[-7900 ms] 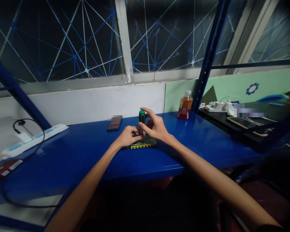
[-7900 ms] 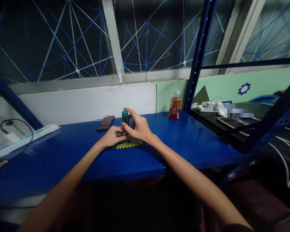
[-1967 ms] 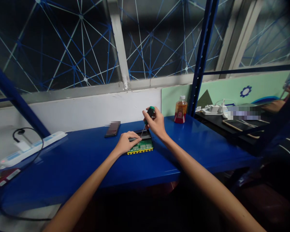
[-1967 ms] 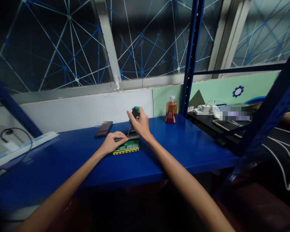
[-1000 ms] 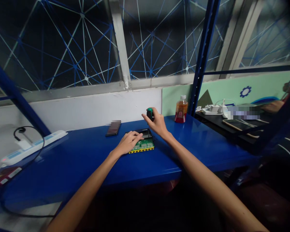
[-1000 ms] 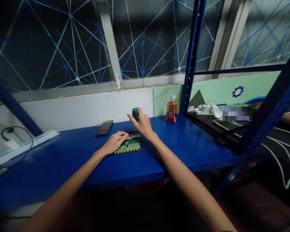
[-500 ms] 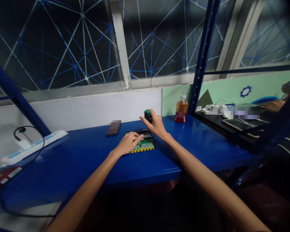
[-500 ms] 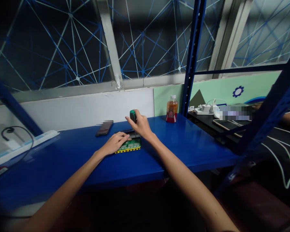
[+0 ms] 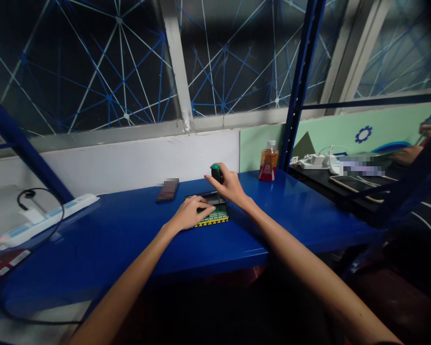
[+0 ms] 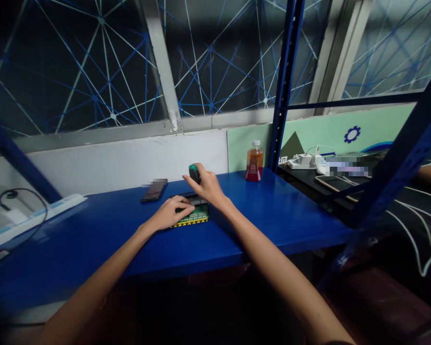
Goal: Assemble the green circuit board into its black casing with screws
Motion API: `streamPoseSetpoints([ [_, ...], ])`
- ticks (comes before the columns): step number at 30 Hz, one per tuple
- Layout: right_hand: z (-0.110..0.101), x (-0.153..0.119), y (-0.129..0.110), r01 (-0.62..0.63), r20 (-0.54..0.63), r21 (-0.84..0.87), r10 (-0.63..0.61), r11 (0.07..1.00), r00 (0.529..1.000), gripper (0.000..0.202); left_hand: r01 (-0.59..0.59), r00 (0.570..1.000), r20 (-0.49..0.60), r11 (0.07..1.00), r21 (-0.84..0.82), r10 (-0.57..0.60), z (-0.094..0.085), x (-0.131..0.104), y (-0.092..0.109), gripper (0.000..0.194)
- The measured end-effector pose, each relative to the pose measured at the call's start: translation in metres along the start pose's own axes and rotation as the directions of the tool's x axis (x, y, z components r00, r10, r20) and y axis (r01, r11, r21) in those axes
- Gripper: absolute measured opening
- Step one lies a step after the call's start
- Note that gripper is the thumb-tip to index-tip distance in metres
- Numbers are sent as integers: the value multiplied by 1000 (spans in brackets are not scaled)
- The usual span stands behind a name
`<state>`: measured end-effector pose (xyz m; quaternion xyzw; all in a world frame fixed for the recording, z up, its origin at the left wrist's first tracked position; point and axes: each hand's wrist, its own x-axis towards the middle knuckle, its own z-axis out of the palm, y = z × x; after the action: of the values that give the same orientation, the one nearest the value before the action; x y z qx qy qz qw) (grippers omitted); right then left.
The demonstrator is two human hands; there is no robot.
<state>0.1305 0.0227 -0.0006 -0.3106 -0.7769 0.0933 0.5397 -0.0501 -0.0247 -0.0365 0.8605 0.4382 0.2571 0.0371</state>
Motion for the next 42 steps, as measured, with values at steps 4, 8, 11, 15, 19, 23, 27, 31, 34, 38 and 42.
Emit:
streamPoseSetpoints([
  [4, 3, 1, 6, 5, -42, -75, -8, 997, 999, 30, 11, 1000, 6, 998, 60, -11, -1, 1, 1, 30],
  [8, 5, 3, 11, 2, -64, -131, -10, 991, 998, 36, 7, 1000, 2, 999, 33, -8, -4, 15, 2, 23],
  [11, 4, 3, 11, 0, -64, -155, -10, 988, 998, 41, -8, 999, 39, 991, -133, 14, -3, 31, 3, 20],
  [15, 3, 1, 9, -12, -68, -188, -1, 982, 998, 42, 108, 994, -3, 958, -265, -113, 7, 49, 5, 15],
  [19, 1, 0, 6, -38, -52, -181, 29, 983, 998, 37, 186, 976, -47, 921, -342, -215, 15, 50, 9, 11],
  [23, -1, 2, 2, -62, -32, -142, 58, 988, 998, 34, 192, 969, -87, 929, -316, -231, 17, 44, 10, 14],
  [27, -3, 4, -1, -89, -18, -20, 89, 996, 996, 31, 189, 968, -105, 936, -298, -229, 17, 40, 9, 14],
  [31, -5, 4, 0, -90, 11, -12, 90, 996, 996, 26, 161, 973, -111, 937, -309, -204, 19, 40, 12, 15],
  [34, -5, 4, 3, -91, 9, -33, 92, 995, 996, 24, 131, 976, -124, 934, -333, -181, 21, 40, 13, 19],
  [38, -5, 4, 5, -94, -3, -44, 94, 995, 996, 23, 99, 978, -133, 922, -374, -159, 23, 40, 12, 17],
  [42, -6, 3, 7, -100, 19, -42, 101, 994, 995, 28, 75, 984, -116, 900, -430, -138, 23, 40, 12, 17],
])
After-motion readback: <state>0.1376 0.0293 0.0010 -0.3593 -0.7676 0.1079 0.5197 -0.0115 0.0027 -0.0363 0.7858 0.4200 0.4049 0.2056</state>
